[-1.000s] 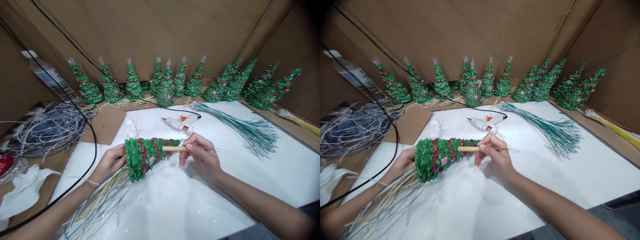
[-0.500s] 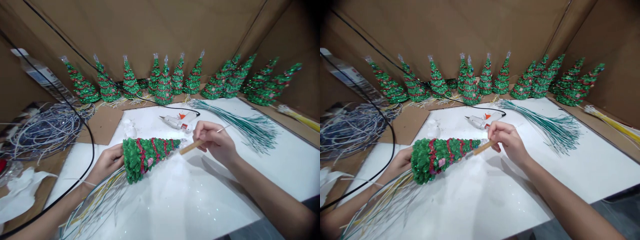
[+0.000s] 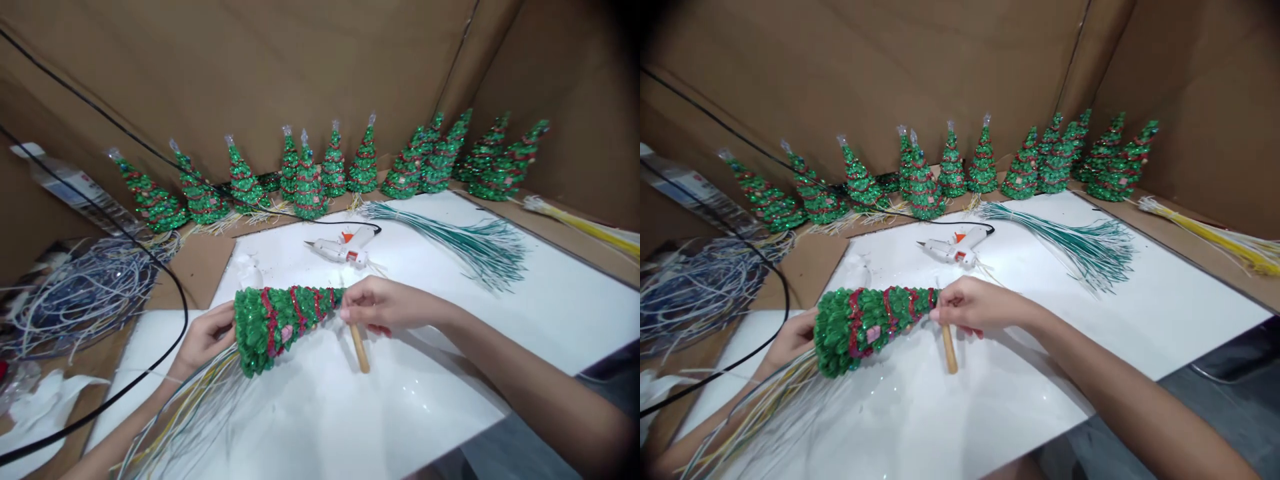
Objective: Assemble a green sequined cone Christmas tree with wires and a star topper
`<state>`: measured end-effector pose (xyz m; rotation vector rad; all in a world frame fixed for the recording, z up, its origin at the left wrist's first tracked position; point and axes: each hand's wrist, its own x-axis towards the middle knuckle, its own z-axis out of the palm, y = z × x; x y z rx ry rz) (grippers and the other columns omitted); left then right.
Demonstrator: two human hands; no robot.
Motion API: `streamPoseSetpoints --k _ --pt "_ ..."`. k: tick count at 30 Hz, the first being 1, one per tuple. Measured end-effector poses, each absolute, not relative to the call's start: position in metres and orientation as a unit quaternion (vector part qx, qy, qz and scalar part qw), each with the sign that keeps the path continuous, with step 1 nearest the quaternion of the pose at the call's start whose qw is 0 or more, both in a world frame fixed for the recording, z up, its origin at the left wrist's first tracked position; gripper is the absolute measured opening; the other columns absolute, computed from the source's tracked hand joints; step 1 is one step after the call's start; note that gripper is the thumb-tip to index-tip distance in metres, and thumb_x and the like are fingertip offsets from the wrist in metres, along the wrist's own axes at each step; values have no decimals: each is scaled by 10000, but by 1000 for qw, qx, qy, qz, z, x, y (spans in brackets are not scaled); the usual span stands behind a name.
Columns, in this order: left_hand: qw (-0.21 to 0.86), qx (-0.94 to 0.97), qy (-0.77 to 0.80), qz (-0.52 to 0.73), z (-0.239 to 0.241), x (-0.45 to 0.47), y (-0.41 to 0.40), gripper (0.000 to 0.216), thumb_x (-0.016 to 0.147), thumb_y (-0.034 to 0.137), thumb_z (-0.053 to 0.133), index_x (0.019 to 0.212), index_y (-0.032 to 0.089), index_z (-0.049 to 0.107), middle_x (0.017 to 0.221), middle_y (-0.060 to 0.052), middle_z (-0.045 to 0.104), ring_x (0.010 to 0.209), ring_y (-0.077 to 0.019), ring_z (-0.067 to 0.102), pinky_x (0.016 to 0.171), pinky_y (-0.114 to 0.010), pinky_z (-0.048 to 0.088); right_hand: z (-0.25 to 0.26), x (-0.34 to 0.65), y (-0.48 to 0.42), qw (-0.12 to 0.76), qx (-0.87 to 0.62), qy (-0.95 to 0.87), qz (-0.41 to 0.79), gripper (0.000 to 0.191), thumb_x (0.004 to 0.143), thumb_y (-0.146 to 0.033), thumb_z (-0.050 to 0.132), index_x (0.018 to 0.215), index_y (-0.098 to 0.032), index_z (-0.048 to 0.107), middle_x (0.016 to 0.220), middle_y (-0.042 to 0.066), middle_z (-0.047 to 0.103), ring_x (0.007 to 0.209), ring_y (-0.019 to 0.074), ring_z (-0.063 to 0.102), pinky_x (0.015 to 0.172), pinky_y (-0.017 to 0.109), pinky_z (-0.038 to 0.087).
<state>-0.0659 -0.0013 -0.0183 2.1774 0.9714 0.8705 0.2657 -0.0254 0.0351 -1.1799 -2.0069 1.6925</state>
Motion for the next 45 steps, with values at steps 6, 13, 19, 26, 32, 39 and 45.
streamPoseSetpoints --k 6,13,19,26,32,39,45 --pt "274 784 433 351 -13 -62 -9 310 819 415 608 635 165 584 673 -29 555 638 -152 532 625 -236 445 39 259 -40 101 -264 -872 400 308 842 -268 565 580 -170 434 538 -69 367 502 57 337 493 204 261" --pt "279 765 448 368 -8 -56 -13 282 728 428 697 663 174 592 734 -23 562 625 -137 511 579 -214 450 26 250 -40 53 -333 -896 291 233 723 -363 709 637 -170 613 553 -43 515 505 84 392 504 228 244" --pt "295 752 456 374 -10 -60 -13 305 694 440 723 649 169 593 637 3 512 554 -122 473 550 -215 467 29 260 -32 84 -349 -893 270 185 722 -355 724 694 -178 679 609 -28 580 535 85 448 518 222 276" --pt "283 760 447 377 -10 -62 -11 269 727 422 703 673 167 635 653 -7 557 575 -132 506 585 -229 485 41 284 -15 155 -472 -844 200 281 839 -397 594 736 -150 682 646 30 613 577 117 506 546 241 322" --pt "254 767 447 383 -8 -60 -11 306 775 437 650 629 171 619 633 -14 559 563 -130 503 586 -228 484 25 282 -13 152 -527 -821 156 206 818 -306 593 744 -167 726 668 86 656 616 179 562 568 284 329" --pt "246 769 451 381 -8 -57 -10 340 772 487 638 640 174 619 656 -34 584 585 -144 520 578 -242 477 14 277 -9 167 -531 -807 197 183 795 -300 638 805 -169 766 681 69 683 611 155 583 578 258 372" --pt "228 788 447 356 -6 -60 -7 374 763 547 638 684 182 643 682 -28 602 623 -161 568 570 -230 477 27 289 -6 206 -536 -795 194 239 807 -376 616 819 -184 758 612 19 648 544 114 541 540 233 362"
